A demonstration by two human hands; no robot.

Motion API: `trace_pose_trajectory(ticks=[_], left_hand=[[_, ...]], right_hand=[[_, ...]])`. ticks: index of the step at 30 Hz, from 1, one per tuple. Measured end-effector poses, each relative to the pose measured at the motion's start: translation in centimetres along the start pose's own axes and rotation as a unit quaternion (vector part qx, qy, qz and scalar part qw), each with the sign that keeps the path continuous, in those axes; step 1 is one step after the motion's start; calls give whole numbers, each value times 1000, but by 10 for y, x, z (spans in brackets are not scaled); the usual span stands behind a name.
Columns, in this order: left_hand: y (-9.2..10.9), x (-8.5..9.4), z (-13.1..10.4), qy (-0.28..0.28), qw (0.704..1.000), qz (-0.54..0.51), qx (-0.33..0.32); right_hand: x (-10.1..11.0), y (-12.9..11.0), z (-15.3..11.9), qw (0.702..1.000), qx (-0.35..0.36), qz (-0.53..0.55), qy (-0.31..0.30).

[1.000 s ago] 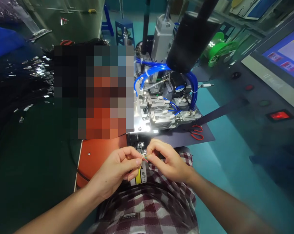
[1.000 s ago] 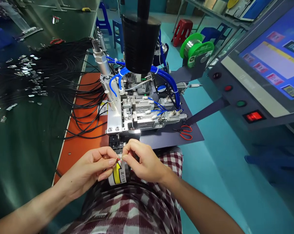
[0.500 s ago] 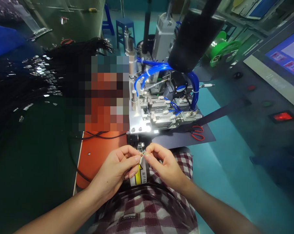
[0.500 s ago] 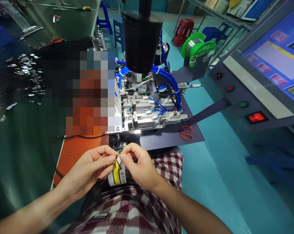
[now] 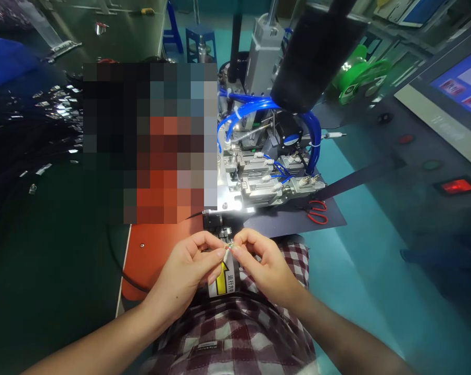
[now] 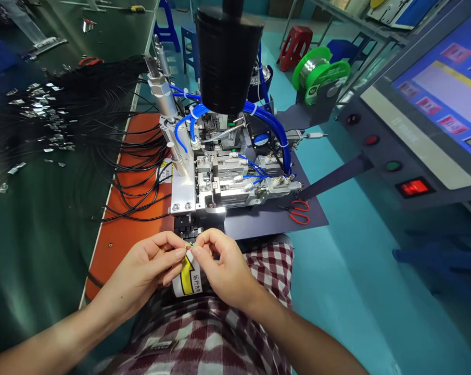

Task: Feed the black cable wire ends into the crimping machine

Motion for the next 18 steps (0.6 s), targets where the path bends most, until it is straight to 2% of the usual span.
trace_pose_trajectory(ticks=[3,13,18], left_hand=[[0,1,0,6,1000,4,-9],[-1,-1,1,10,1000,-3,-1],[-4,-2,1,4,1000,-10,-8]], right_hand=[[1,-1,1,999,19,-39,12],[4,-2,-2,993,53,-101,-8],[3,-2,-2,993,53,-101,-1]])
Point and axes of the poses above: each hand's wrist, its own z-axis towards the middle knuckle, its own x-axis out of the back of the hand, y = z × x, the point moved 1 cm from there along z, towards the middle knuckle, and after that the axes turned 1 degree about -y, right-handed, at the moved point
